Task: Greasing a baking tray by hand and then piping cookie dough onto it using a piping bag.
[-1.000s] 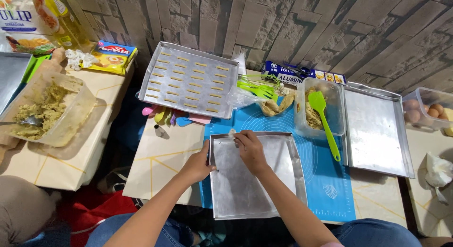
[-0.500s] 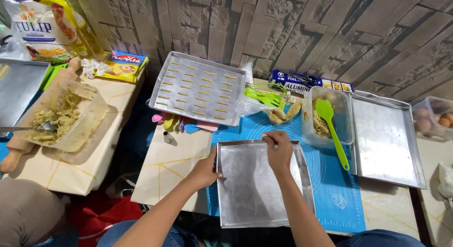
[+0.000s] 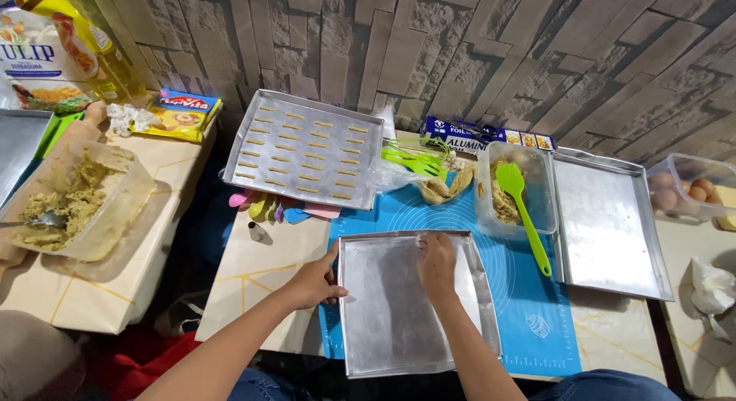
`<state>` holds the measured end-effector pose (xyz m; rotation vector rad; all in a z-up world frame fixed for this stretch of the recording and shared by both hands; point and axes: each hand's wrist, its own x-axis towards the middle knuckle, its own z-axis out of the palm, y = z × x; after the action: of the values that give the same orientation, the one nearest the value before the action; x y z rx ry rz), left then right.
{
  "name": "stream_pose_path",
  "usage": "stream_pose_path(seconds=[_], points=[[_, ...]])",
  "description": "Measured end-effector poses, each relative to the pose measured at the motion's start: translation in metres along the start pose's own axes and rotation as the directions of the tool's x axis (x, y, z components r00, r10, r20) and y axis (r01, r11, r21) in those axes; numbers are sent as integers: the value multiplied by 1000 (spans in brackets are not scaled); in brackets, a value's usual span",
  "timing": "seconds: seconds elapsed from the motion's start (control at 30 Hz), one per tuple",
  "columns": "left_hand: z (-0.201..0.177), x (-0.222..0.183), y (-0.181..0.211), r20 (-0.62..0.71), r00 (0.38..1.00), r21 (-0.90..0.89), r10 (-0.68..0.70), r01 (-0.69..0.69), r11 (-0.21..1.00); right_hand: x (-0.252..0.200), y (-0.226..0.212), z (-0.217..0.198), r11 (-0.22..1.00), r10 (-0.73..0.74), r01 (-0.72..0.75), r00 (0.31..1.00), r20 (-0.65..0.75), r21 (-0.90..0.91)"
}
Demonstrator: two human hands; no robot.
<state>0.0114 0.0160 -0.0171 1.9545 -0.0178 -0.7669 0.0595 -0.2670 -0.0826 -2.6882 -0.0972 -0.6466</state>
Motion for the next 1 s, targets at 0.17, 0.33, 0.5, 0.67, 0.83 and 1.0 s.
stream_pose_path(seconds=[0.17, 0.33, 0.5, 0.67, 0.83, 1.0], points=[[-1, 6, -4, 23, 1000, -16, -2, 2, 1000, -14, -32, 2, 975, -156, 159, 987, -30, 155], [1, 10, -14, 15, 1000, -59, 15, -15, 998, -15, -75, 1, 931, -226, 213, 974, 7, 297], [2, 12, -16, 10, 1000, -77, 12, -11, 997, -10, -85, 16, 868, -140, 48, 978, 152, 494], [0, 12, -16, 9, 1000, -100, 14, -13, 995, -11, -88, 24, 835, -108, 2, 981, 160, 550], [-1, 15, -18, 27, 999, -92, 23, -20, 996, -10, -101, 11, 853, -298, 245, 954, 44, 462], [-1, 11, -16, 10, 999, -60, 33, -32, 998, -7, -89, 30, 771, -341, 223, 936, 91, 597]])
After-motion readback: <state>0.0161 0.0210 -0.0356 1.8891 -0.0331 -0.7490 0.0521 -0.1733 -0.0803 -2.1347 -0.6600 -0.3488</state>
